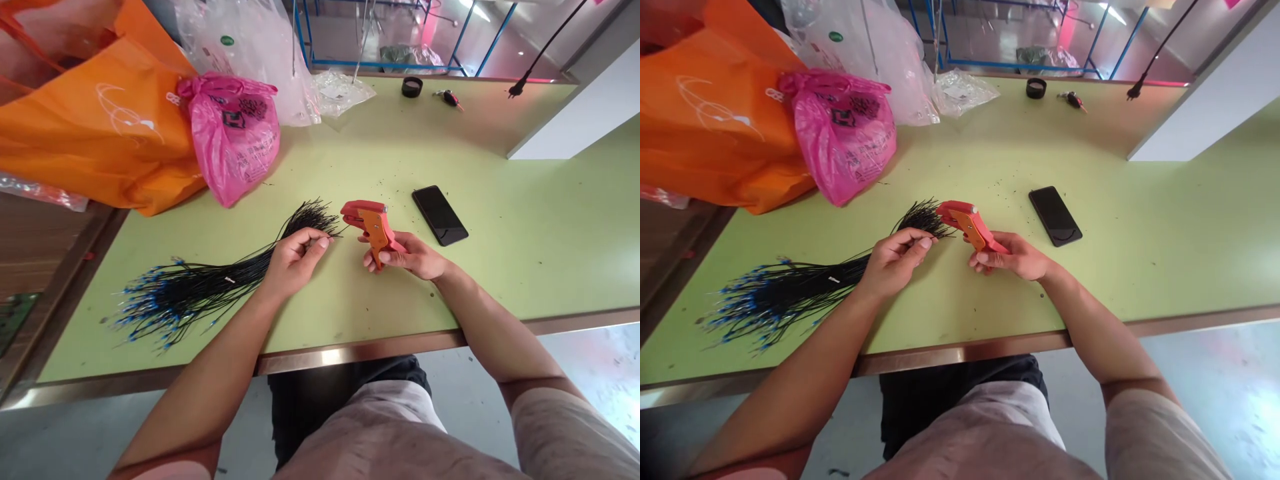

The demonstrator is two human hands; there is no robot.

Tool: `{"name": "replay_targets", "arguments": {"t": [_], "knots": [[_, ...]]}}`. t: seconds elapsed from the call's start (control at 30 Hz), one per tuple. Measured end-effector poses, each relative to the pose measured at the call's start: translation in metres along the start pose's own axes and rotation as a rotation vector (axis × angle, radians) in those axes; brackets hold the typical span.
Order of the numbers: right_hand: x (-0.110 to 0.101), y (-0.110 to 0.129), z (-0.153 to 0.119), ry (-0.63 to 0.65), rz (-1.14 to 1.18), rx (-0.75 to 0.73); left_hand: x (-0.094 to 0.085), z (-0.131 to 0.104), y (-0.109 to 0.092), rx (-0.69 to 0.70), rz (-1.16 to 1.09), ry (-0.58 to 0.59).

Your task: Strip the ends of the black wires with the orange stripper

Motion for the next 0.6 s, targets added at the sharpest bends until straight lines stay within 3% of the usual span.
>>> {"name": "replay_targets", "arguments": {"t": [0.13,0.4,0.5,0.6], "knots": [[0.003,-0.003,-0.002,-0.053,0.026,0.045,0.001,-0.005,-0.005,0.036,-0.007,-0.002],[0.016,-0.007,-0.004,0.034,0.121,0.061,-0.011,-0.007,-0.009,0.072,-0.047,-0.095],[0.002,0.010,-0.002,-0.128,0.097,-0.021,-0.015,-0.008,-0.011,0.110,0.020,-0.147],[-0.020,0.049,-0.011,-0.351,0.010,-0.175,-0.013,-0.009,-0.015,0.170,0.137,-0.180]]}}
Point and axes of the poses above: each hand's wrist, its own z-axis towards the middle knuckle, its own x-axis out of the palm, y = z × x, the point moved 7 cm from there along z, towards the middle knuckle, and after that the axes turned 12 degrees about -x, right-handed, at the moved point
